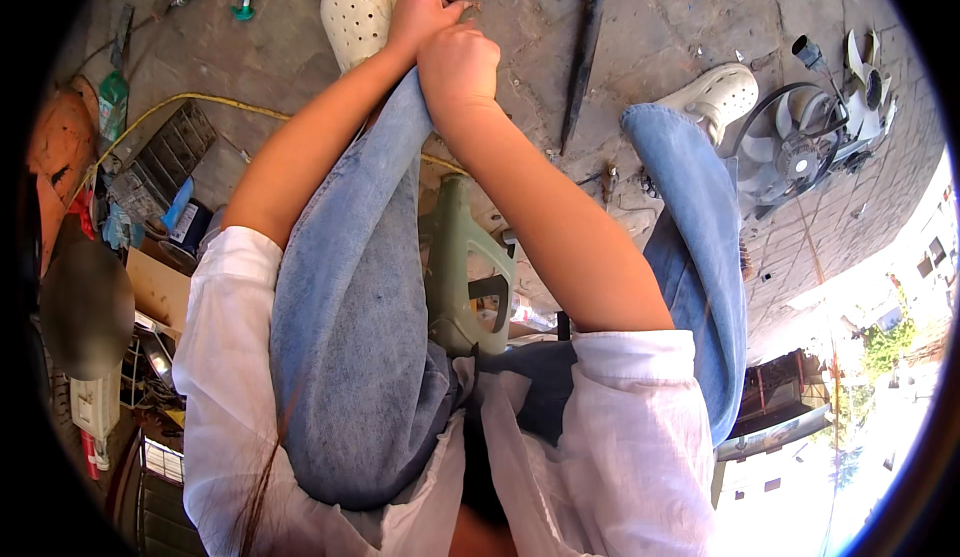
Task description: The person sits on a paved outdoor surface and uses a screwdriver to manipulate a small, coiled metal object. They repeatedly insert the tool into the object, twist it, and inspect the result. The person also picks up a hammer and a wire brush from the ground but continues to focus on the small metal piece with the screwdriver.
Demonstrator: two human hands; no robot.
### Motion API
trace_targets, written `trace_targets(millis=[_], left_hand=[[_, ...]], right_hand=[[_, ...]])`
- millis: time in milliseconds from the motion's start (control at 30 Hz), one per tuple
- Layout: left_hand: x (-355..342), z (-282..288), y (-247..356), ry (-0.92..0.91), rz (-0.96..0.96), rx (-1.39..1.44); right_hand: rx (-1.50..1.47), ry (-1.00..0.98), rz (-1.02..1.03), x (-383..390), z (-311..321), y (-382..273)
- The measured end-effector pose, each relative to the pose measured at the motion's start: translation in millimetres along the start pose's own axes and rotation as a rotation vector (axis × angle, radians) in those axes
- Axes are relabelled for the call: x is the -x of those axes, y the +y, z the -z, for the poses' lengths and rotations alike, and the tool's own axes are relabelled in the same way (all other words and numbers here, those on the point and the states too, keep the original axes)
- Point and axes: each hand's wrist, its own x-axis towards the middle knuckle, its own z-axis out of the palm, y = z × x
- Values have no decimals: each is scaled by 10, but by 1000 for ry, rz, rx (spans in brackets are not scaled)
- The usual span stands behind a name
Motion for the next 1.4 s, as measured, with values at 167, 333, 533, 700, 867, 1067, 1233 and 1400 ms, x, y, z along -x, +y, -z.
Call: trace_targets(millis=[167, 333, 533, 700, 867, 1067, 1233, 1400], left_hand=[[10, 20, 43, 14, 1, -16], [56, 48, 114, 20, 52, -23], [26, 19, 69, 55, 39, -39], [132, 195, 222, -80, 293, 302], [361, 761, 815, -203, 555, 769], [497, 1134, 1153, -212, 470, 882], [539, 1228, 1267, -149, 419, 944], [518, 1227, 1309, 137, 370, 868]], right_hand=[[-291, -88, -128, 2, 48, 154], [-789, -7, -419, 267, -146, 382], [-1105, 69, -530, 334, -363, 387], [-1340, 151, -612, 285, -248, 553], [-1748, 33, -437, 231, 71, 668], [-1856, 20, -329, 249, 413, 652], [-1893, 46, -265, 262, 551, 658], [-1552, 325, -217, 299, 565, 525]])
